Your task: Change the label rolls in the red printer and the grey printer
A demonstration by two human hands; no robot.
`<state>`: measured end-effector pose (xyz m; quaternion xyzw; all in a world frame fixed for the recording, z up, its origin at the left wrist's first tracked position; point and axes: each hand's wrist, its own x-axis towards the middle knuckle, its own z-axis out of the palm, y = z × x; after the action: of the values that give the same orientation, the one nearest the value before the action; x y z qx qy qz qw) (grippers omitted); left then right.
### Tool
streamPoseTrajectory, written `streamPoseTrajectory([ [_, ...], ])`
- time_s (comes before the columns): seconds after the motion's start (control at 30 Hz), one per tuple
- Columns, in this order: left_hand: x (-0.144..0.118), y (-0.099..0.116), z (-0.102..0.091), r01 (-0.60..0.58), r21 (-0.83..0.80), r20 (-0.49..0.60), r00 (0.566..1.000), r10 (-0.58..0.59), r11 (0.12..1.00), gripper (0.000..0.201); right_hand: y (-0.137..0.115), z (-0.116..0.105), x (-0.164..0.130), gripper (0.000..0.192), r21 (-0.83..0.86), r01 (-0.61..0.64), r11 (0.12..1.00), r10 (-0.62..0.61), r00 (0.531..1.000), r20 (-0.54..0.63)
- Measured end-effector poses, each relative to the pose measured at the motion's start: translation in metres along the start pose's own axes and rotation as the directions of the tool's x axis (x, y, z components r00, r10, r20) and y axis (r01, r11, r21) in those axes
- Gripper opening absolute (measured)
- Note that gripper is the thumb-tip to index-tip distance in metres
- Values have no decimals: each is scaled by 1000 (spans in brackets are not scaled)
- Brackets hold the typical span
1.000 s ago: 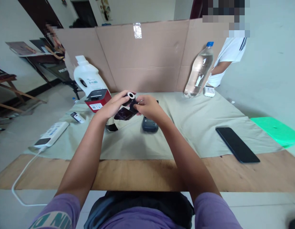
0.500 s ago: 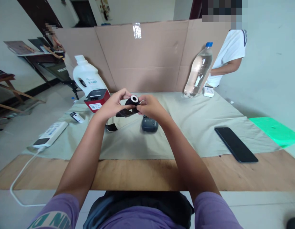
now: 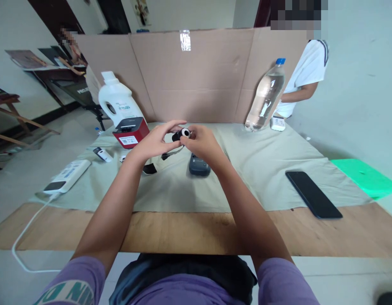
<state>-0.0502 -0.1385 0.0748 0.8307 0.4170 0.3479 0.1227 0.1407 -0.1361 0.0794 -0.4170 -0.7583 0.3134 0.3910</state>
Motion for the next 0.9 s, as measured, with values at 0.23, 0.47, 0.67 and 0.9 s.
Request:
streamPoseTrajectory([
  [0.23, 1, 4, -4, -28, 77, -14, 999, 29, 997, 32, 5, 4, 4, 9, 49, -30, 998, 32, 998, -50],
  [0.47, 0, 2, 1, -22, 75, 1, 1000, 22, 997, 38, 18, 10, 8, 22, 133, 8, 991, -3, 999, -37],
  [0.67, 1, -2, 4, 2, 116, -55, 998, 4, 993, 28, 22, 12, 11, 27, 179, -36, 983, 55, 994, -99],
  [0.9, 1, -3, 4, 18, 70, -5, 1000, -18, 997, 31, 25, 13, 10, 32, 131, 11, 991, -2, 998, -70],
])
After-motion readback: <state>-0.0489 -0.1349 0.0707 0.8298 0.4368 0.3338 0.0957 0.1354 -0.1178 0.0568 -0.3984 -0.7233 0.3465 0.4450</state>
